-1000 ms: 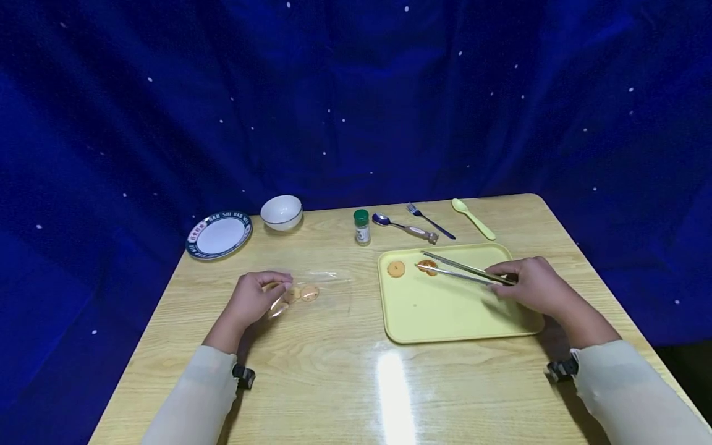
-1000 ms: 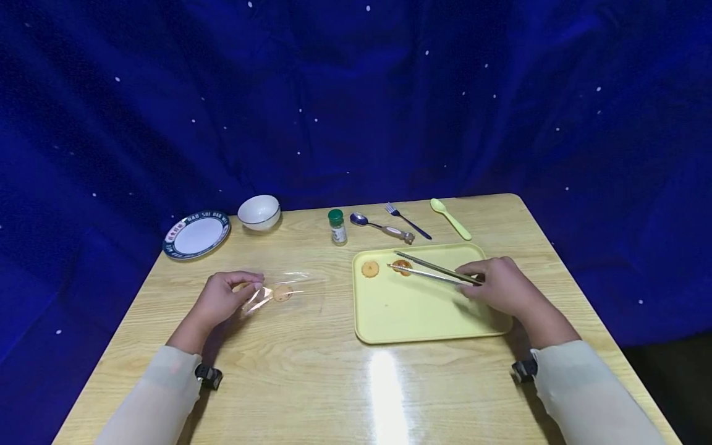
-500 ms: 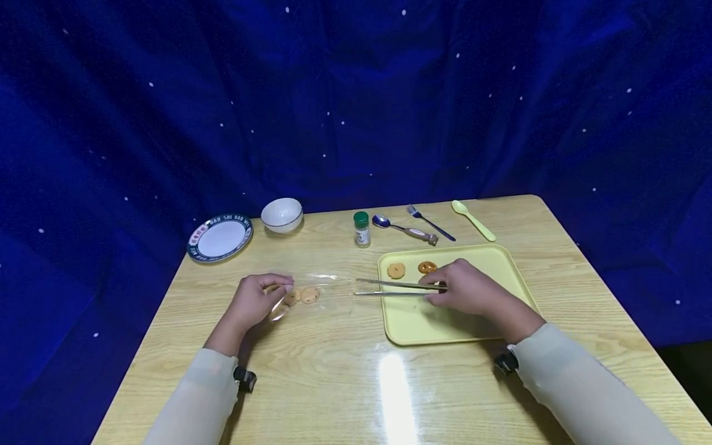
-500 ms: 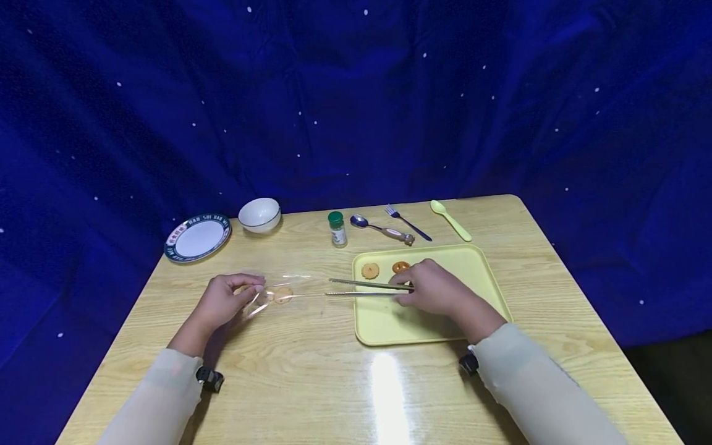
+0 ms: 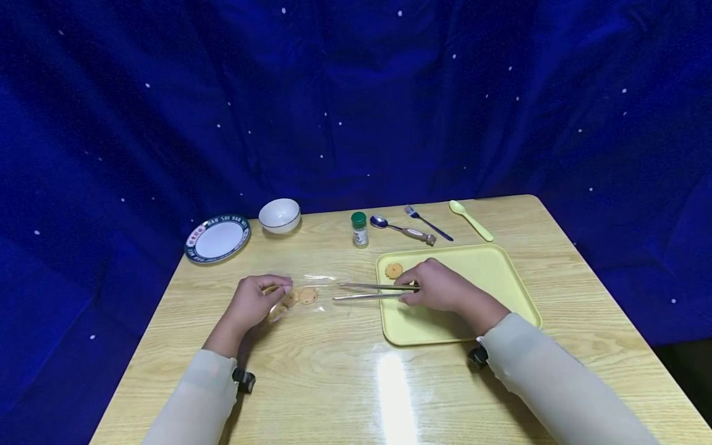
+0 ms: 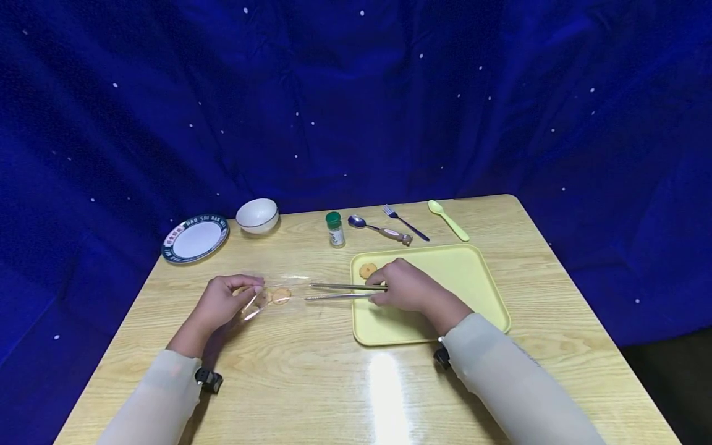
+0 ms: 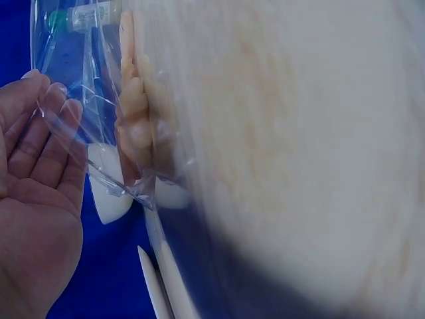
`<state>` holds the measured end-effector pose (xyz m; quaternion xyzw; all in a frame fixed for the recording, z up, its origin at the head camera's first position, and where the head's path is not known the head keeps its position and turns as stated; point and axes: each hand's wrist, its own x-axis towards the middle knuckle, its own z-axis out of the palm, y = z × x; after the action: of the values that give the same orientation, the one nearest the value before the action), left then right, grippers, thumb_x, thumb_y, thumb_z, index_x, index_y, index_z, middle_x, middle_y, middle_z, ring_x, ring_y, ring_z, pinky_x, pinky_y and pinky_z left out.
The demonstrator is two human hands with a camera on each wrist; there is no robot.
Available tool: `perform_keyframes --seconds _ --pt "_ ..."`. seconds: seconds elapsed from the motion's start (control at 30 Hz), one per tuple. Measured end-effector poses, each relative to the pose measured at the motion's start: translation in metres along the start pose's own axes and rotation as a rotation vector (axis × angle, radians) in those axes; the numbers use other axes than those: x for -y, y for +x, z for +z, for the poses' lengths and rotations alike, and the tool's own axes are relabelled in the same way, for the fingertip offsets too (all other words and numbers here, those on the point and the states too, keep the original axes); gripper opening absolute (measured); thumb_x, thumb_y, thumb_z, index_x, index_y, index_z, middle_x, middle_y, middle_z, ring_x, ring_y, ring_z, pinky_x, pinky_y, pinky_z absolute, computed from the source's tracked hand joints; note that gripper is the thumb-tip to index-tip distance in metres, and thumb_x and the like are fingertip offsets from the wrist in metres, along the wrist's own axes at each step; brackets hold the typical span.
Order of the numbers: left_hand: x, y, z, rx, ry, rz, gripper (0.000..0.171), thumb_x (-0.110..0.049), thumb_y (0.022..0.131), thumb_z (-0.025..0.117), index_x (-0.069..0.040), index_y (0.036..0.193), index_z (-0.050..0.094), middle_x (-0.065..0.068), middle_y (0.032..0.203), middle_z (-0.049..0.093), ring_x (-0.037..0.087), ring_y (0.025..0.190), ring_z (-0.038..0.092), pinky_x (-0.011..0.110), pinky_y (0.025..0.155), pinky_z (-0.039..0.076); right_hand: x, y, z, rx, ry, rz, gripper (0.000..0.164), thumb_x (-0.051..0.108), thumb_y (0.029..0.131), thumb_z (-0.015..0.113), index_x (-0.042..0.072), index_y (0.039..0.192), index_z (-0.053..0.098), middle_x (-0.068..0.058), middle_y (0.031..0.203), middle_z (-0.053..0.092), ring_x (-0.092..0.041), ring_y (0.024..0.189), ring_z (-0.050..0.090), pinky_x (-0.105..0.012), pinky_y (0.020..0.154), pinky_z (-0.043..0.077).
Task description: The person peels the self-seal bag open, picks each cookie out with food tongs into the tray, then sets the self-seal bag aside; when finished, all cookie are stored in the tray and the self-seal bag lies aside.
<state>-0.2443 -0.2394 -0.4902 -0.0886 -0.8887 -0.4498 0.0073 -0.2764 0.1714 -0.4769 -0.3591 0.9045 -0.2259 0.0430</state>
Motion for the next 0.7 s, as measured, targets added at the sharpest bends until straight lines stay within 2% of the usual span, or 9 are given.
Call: perform_keyframes --seconds 0.1,0.2,0.33,0.43,0.6,0.7 --pt "0.001 0.001 0.001 0.003 -0.005 -0.006 0.018 -0.012 0.097 0.07 -0.004 0.112 0.078 0.014 0.124 0.073 0.035 0.123 0.065 0.054 0.115 0.044 0.005 0.008 0.003 0.023 0.024 0.008 0.025 0.027 0.089 0.079 0.017 0.112 0.08 0.003 0.102 0.078 -0.004 0.069 0.055 -0.027 0.074 0.053" --pt "0.001 0.003 0.002 0.006 -0.006 -0.013 0.019 -0.012 0.097 0.07 -0.004 0.112 0.077 0.014 0.125 0.072 0.034 0.124 0.064 0.054 0.115 0.043 0.01 0.015 0.005 0.033 0.008 0.032 0.026 0.029 0.089 0.078 0.019 0.113 0.079 0.005 0.103 0.078 -0.007 0.071 0.057 -0.03 0.076 0.055" --pt "0.0 0.003 0.001 0.008 -0.007 -0.024 0.019 -0.014 0.098 0.07 -0.006 0.113 0.078 0.013 0.126 0.072 0.034 0.126 0.063 0.055 0.116 0.042 0.016 0.025 0.01 0.044 -0.018 0.056 0.028 0.031 0.088 0.078 0.022 0.115 0.079 0.008 0.108 0.077 -0.008 0.09 0.068 -0.033 0.085 0.058" --pt "0.0 0.002 0.001 0.008 -0.012 -0.037 0.019 -0.015 0.097 0.071 -0.007 0.112 0.078 0.012 0.127 0.072 0.034 0.127 0.063 0.055 0.118 0.04 0.018 0.03 0.015 0.055 -0.022 0.033 0.028 0.031 0.089 0.078 0.021 0.115 0.079 0.007 0.111 0.077 -0.012 0.104 0.071 -0.034 0.093 0.058" --pt "0.001 0.002 0.001 0.002 -0.016 -0.046 0.02 -0.015 0.098 0.07 -0.005 0.114 0.077 0.012 0.127 0.072 0.033 0.127 0.063 0.054 0.119 0.039 0.023 0.037 0.02 0.057 -0.02 0.016 0.029 0.032 0.089 0.079 0.021 0.116 0.078 0.006 0.112 0.077 -0.013 0.105 0.071 -0.033 0.095 0.058" --pt "0.002 0.003 0.0 0.0 -0.009 -0.029 0.02 -0.015 0.098 0.07 -0.005 0.114 0.077 0.012 0.126 0.072 0.034 0.126 0.063 0.055 0.117 0.041 0.027 0.04 0.02 0.058 -0.018 0.019 0.03 0.032 0.089 0.079 0.021 0.117 0.078 0.006 0.113 0.077 -0.013 0.105 0.071 -0.032 0.095 0.057"
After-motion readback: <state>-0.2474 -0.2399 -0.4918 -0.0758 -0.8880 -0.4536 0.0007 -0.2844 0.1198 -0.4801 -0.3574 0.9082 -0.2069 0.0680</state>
